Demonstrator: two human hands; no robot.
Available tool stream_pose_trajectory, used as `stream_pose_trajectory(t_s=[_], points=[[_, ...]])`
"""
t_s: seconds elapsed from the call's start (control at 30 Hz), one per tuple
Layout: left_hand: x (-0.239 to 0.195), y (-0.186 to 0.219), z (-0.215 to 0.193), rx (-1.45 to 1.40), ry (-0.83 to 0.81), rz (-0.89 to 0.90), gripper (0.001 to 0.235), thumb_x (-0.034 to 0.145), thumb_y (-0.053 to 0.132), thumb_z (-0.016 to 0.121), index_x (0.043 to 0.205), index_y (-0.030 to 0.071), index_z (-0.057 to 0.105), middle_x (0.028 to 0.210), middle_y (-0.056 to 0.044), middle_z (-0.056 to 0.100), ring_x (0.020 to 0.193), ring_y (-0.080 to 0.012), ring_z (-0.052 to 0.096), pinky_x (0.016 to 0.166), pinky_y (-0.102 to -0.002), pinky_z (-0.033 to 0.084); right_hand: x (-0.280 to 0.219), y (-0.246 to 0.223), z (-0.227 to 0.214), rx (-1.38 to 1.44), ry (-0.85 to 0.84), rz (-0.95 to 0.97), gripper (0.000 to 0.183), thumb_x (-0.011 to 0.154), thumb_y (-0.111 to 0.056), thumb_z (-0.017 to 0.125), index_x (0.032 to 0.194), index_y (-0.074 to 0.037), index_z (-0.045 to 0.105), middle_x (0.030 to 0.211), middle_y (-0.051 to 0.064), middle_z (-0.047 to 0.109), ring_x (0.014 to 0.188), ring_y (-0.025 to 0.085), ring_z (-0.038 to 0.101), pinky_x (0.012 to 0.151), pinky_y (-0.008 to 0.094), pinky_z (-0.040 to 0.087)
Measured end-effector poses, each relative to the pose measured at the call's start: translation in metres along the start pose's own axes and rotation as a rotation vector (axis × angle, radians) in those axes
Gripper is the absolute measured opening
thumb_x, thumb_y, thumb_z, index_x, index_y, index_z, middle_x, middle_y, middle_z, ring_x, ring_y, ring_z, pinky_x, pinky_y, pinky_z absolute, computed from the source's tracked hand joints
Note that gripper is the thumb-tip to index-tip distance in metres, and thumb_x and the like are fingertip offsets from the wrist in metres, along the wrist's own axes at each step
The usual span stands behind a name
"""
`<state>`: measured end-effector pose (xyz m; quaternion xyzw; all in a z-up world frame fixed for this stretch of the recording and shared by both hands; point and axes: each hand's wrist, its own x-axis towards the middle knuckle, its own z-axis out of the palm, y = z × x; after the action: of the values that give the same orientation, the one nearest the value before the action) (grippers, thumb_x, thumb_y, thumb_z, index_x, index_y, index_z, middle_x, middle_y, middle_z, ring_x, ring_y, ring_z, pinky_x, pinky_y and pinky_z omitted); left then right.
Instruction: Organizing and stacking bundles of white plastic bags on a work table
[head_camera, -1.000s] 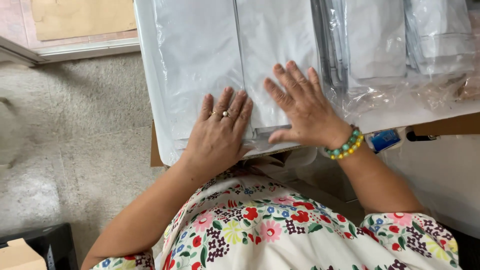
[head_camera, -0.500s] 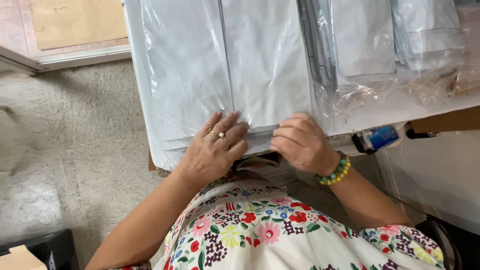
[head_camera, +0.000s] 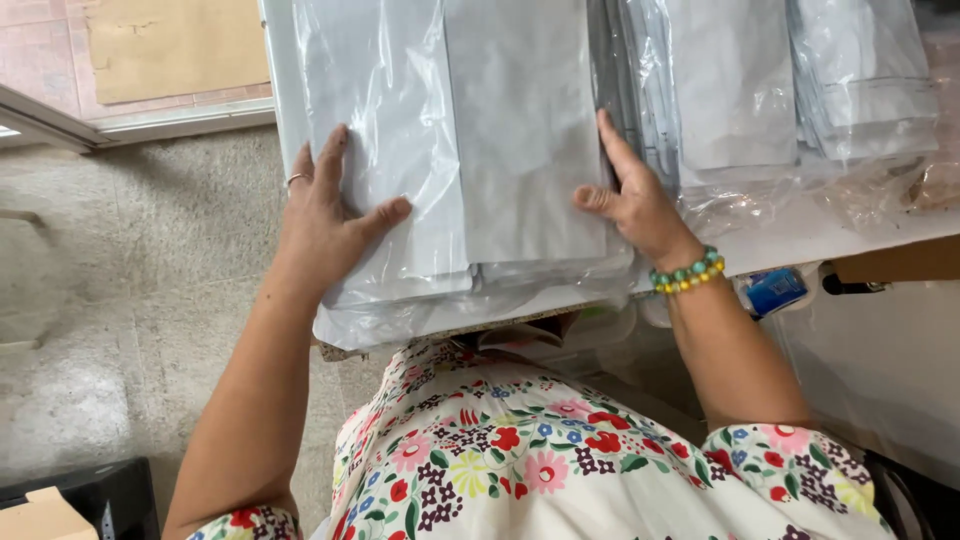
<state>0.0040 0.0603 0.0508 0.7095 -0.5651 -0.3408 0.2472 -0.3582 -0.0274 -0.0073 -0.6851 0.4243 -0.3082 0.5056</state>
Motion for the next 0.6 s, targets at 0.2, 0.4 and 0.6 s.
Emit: stream_pose_trajectory(t_s=[0.2, 0.4, 0.6], points=[[0.011, -0.021, 0.003, -0.087, 0.052, 0.033, 0.119, 0.07, 0.06, 0.091, 0.163, 0.014, 0.032, 0.152, -0.045, 0.027, 0.138, -0.0661, 0.034, 0.113, -0.068, 0.032, 0.01, 0.023, -0.005, 0.212, 0.014, 0.138, 0.093, 0.095, -0.017, 0.073, 0.167, -0.017, 0.014, 0.154, 0.011, 0.045, 0.133, 0.022, 0.049, 0.114, 0.041, 0.043], [0.017, 0.017, -0.011, 0.146, -0.079, -0.039, 0.121, 0.066, 0.068, 0.087, 0.163, 0.019, 0.036, 0.162, -0.036, 0.015, 0.143, -0.0608, 0.03, 0.118, -0.062, 0.029, 0.007, -0.034, 0.007, -0.286, 0.019, 0.165, 0.092, 0.097, -0.037, 0.072, 0.166, -0.017, 0.014, 0.165, 0.029, 0.03, 0.15, 0.044, 0.029, 0.12, 0.056, 0.026], [0.04, 0.041, 0.035, 0.517, -0.359, 0.277, 0.094, 0.098, 0.076, 0.028, 0.162, 0.019, -0.013, 0.162, -0.008, -0.03, 0.149, -0.0253, -0.029, 0.119, -0.066, -0.013, -0.005, -0.043, 0.028, -0.778, -0.208, -0.004, 0.106, 0.088, -0.079, 0.034, 0.165, -0.015, 0.001, 0.171, 0.015, -0.01, 0.157, 0.036, -0.009, 0.126, 0.062, 0.006]])
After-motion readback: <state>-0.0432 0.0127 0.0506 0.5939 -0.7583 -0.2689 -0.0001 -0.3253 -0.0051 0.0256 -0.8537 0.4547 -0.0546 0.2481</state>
